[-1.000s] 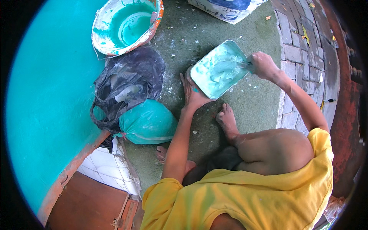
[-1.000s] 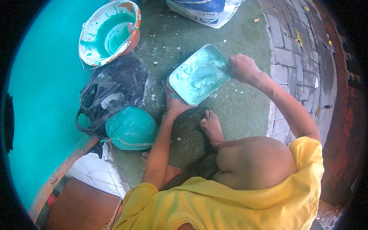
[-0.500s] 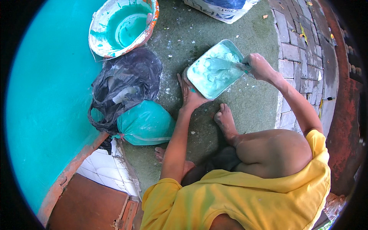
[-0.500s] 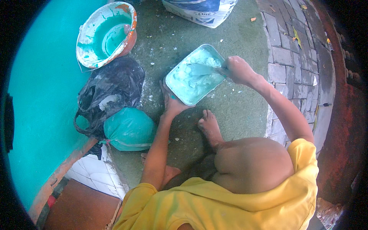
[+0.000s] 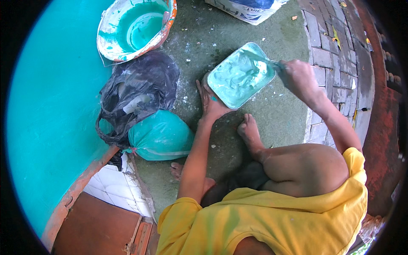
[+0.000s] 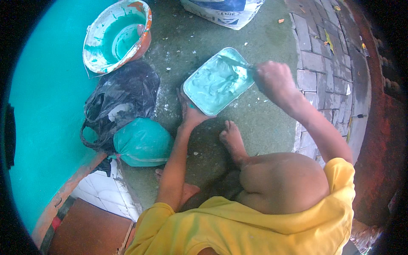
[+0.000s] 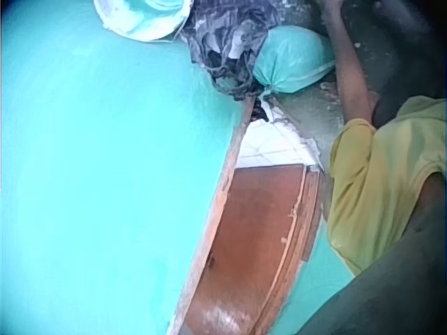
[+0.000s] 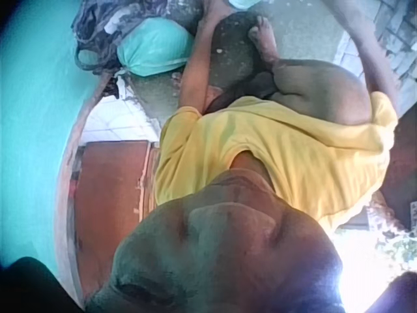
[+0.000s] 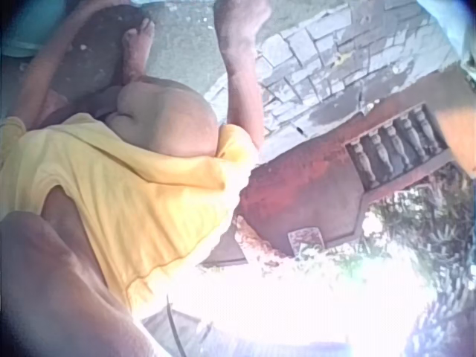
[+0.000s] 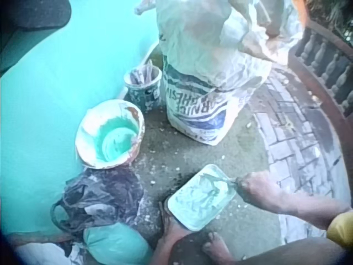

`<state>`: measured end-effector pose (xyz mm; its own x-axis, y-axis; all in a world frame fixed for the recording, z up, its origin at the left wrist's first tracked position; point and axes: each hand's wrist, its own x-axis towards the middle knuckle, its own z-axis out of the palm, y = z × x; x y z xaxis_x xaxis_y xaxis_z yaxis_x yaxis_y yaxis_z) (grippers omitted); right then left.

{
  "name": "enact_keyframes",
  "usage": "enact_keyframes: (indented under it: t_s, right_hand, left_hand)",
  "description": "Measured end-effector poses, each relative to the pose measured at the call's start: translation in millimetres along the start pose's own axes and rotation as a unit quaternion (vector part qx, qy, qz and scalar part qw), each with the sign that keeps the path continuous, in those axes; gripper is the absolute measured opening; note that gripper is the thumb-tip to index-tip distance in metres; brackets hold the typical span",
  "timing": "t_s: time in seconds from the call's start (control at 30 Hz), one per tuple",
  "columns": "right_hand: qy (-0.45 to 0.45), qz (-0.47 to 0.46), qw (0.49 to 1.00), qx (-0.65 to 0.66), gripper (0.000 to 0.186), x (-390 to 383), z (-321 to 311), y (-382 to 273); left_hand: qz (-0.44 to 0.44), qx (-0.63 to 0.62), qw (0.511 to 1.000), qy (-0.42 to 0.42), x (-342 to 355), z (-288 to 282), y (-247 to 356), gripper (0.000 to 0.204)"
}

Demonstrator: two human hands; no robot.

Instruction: The person sits on the floor and mixes a light green substance in a rectangular container using a trowel. They then pour water from a white bucket into a larger paint bucket and continue mixing the substance in the rectangular container.

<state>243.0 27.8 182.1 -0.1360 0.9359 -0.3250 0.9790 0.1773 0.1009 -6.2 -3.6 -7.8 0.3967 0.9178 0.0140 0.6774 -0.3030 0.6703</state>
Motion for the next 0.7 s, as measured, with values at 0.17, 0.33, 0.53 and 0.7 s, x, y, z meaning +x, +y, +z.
enact_keyframes:
  t_s: [0.17,0.33,0.53,0.7]
  right_hand:
    - [0.003,-0.108,0.994,-0.018,0.005,1,28,-42]
    - [0.004,-0.232,0.973,-0.019,0.016,-17,40,-61]
    - [-0.033,-0.189,0.981,0.034,0.008,-33,27,-43]
    - [-0.045,-0.133,0.985,0.098,0.022,-32,-6,-19]
  left_hand:
    - [-0.013,0.013,1.0,-0.02,-2,4,-4,0.139]
    - [-0.004,0.027,1.0,-0.013,3,2,-2,0.14]
    - [-0.015,0.014,0.999,-0.026,1,-1,-1,0.14]
    - [-0.005,-0.019,1.0,0.006,1,2,-2,0.139]
